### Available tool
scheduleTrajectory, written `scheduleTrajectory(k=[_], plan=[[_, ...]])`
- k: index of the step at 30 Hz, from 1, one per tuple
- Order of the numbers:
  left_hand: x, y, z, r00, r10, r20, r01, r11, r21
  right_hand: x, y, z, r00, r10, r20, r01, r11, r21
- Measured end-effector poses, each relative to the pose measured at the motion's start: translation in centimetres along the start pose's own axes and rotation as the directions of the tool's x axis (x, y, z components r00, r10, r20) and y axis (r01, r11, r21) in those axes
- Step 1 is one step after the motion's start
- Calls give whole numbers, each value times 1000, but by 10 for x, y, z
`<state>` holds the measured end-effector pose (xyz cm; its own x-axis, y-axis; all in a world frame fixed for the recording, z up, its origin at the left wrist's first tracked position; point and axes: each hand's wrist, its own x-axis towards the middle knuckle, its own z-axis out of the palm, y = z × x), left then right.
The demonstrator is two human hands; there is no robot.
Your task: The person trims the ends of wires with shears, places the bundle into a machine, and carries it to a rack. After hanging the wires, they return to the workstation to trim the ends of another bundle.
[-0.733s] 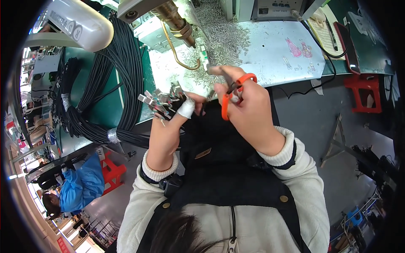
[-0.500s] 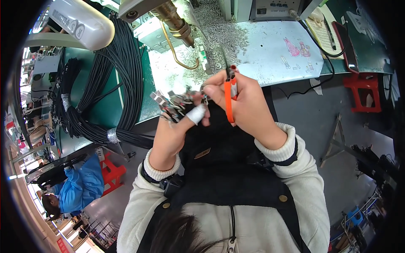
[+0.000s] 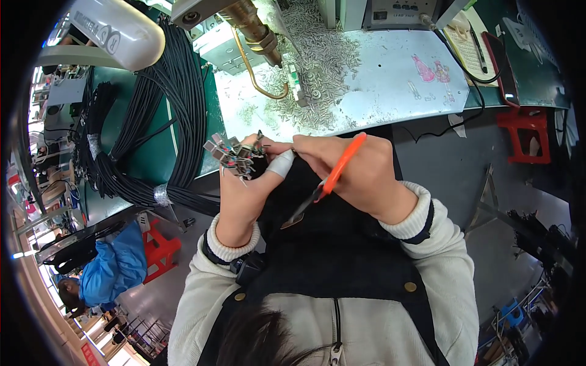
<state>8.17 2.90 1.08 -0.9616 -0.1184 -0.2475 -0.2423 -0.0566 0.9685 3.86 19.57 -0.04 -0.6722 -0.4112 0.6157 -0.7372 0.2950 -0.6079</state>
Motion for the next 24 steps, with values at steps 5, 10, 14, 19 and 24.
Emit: scheduleTrajectory(k=[5, 10, 14, 19, 24], plan=[[2, 8, 3, 996, -35, 80, 37, 999, -19, -3, 7, -1, 894, 382, 235, -443, 831, 336], [4, 5, 1, 971, -183, 157, 227, 913, -339, -6, 7, 1, 952, 261, 160, -296, 914, 276], [-2, 2, 15, 995, 97, -17, -97, 995, -22, -11, -1, 12, 986, 161, 49, -165, 981, 104], [-1, -4, 16, 979, 160, -129, -150, 985, 83, -4, -8, 18, 791, 593, 151, -555, 591, 585], [-4, 3, 11, 995, -52, -84, 34, 979, -200, 1, -12, 21, 710, 675, 201, -544, 344, 765]])
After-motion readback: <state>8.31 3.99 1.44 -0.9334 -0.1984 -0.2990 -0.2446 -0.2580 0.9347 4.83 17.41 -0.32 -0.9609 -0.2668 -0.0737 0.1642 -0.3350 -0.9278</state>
